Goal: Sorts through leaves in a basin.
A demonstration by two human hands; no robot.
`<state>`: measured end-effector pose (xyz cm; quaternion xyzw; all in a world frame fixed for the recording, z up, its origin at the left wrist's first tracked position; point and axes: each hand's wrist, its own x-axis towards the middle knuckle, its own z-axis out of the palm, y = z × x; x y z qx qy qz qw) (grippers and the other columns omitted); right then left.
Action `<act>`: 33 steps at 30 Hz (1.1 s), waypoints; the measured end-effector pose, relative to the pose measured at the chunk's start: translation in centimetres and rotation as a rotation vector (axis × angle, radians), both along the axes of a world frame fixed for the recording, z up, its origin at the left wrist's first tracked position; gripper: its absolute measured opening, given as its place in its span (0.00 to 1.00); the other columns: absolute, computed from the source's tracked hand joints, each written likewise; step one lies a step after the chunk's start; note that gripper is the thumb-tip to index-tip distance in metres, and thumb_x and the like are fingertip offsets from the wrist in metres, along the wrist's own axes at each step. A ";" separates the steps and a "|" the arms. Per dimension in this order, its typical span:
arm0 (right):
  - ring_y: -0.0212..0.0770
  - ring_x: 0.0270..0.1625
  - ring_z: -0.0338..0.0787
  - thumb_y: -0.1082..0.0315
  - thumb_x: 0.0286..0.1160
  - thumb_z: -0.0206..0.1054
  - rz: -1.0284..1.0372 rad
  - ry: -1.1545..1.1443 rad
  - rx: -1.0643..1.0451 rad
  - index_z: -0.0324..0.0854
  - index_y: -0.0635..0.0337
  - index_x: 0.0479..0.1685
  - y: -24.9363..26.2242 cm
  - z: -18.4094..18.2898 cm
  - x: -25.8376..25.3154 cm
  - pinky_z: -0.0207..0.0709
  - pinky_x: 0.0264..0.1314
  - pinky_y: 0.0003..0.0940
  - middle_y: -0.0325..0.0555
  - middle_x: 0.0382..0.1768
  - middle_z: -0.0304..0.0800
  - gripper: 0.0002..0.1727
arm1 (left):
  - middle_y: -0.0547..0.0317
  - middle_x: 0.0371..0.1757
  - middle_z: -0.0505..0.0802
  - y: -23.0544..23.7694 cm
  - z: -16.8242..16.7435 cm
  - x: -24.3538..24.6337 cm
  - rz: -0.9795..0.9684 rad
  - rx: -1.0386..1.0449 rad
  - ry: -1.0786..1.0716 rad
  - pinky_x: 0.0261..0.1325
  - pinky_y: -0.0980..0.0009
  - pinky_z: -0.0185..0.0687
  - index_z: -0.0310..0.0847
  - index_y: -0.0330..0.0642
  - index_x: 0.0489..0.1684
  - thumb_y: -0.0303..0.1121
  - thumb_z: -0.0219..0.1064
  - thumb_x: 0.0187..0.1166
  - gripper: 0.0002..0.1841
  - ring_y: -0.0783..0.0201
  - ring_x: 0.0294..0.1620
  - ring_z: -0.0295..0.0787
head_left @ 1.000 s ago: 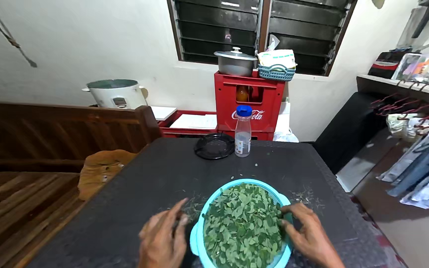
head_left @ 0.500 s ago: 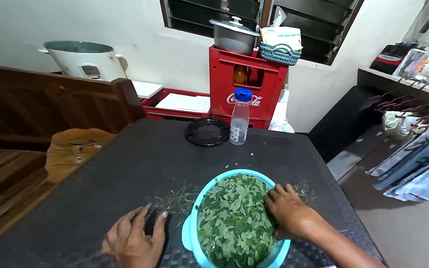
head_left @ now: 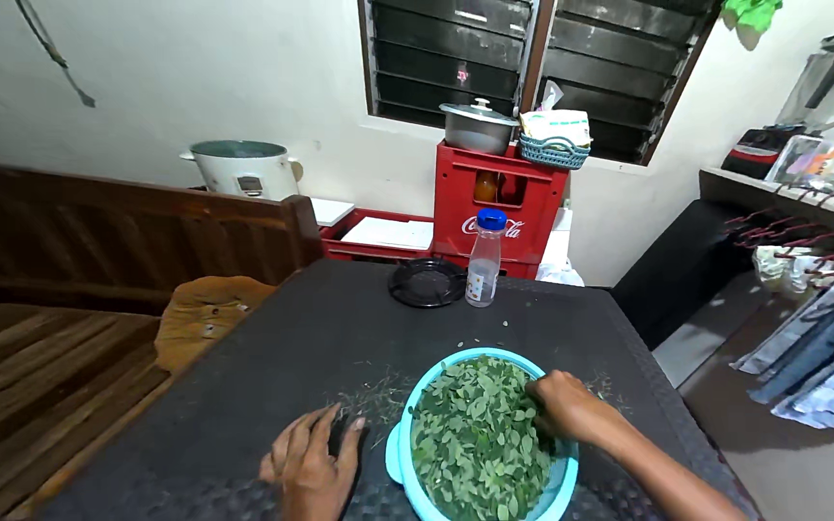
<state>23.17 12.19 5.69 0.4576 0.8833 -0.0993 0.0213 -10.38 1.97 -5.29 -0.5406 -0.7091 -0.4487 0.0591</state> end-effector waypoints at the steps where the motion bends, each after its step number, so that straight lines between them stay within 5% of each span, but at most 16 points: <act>1: 0.62 0.47 0.92 0.62 0.63 0.77 0.005 0.026 0.002 0.88 0.56 0.43 0.3 0.8 0.2 0.81 0.48 0.69 0.56 0.37 0.92 0.12 | 0.29 0.66 0.86 0.2 -0.4 -0.1 0.010 0.008 0.013 0.75 0.23 0.52 0.86 0.30 0.62 0.47 0.65 0.80 0.26 0.24 0.75 0.72; 6: 0.48 0.39 0.92 0.63 0.63 0.76 0.100 0.266 0.065 0.86 0.57 0.41 1.0 2.3 0.2 0.84 0.45 0.55 0.47 0.32 0.91 0.11 | 0.31 0.64 0.87 0.8 -2.2 -0.8 0.031 0.061 0.050 0.72 0.24 0.55 0.88 0.33 0.60 0.51 0.64 0.79 0.27 0.26 0.72 0.75; 11: 0.56 0.62 0.90 0.64 0.64 0.80 0.127 0.179 -0.041 0.79 0.53 0.76 0.0 2.3 0.8 0.81 0.68 0.60 0.55 0.61 0.89 0.34 | 0.34 0.65 0.88 1.0 -2.7 -1.1 0.034 0.047 0.066 0.73 0.23 0.56 0.89 0.36 0.60 0.52 0.65 0.78 0.27 0.27 0.72 0.76; 17: 0.45 0.65 0.89 0.55 0.68 0.75 0.233 0.297 0.131 0.86 0.45 0.66 -1.7 2.0 0.5 0.84 0.67 0.53 0.42 0.60 0.91 0.24 | 0.30 0.63 0.88 0.5 -1.4 -0.8 0.031 0.110 0.000 0.76 0.28 0.58 0.88 0.29 0.57 0.43 0.67 0.78 0.23 0.27 0.70 0.78; 20: 0.56 0.70 0.85 0.53 0.62 0.81 0.330 0.340 0.176 0.84 0.35 0.71 -3.1 1.5 -2.2 0.79 0.67 0.63 0.50 0.68 0.87 0.30 | 0.26 0.63 0.87 -0.3 0.5 0.1 0.024 0.122 -0.050 0.78 0.31 0.58 0.86 0.24 0.58 0.36 0.68 0.77 0.21 0.24 0.71 0.77; 23: 0.71 0.82 0.68 0.51 0.55 0.86 0.397 0.205 0.078 0.75 0.16 0.79 -3.7 1.3 -4.9 0.68 0.69 0.76 0.60 0.87 0.64 0.43 | 0.23 0.63 0.86 -1.3 3.0 1.6 -0.003 0.105 -0.086 0.80 0.34 0.59 0.85 0.21 0.58 0.33 0.69 0.78 0.20 0.24 0.72 0.76; 25: 0.72 0.80 0.70 0.57 0.59 0.84 0.405 0.126 0.009 0.83 0.27 0.73 -3.0 0.7 -5.6 0.69 0.67 0.76 0.61 0.84 0.68 0.35 | 0.23 0.62 0.87 -2.0 4.0 2.3 -0.028 0.138 -0.074 0.79 0.36 0.62 0.86 0.20 0.55 0.33 0.69 0.77 0.20 0.25 0.71 0.78; 28: 0.68 0.67 0.82 0.72 0.60 0.79 0.405 0.138 0.016 0.91 0.50 0.57 -1.3 0.9 -5.3 0.80 0.63 0.67 0.63 0.65 0.84 0.21 | 0.25 0.60 0.89 -2.9 5.2 2.8 -0.066 0.168 -0.034 0.79 0.39 0.64 0.88 0.21 0.52 0.34 0.69 0.77 0.19 0.26 0.70 0.79; 33: 0.65 0.57 0.87 0.81 0.57 0.74 0.395 0.114 -0.026 0.92 0.58 0.49 0.1 4.3 -4.0 0.81 0.59 0.63 0.64 0.52 0.87 0.18 | 0.28 0.58 0.90 -3.8 6.6 4.0 -0.160 0.158 -0.016 0.78 0.42 0.67 0.89 0.23 0.49 0.35 0.70 0.75 0.18 0.31 0.68 0.82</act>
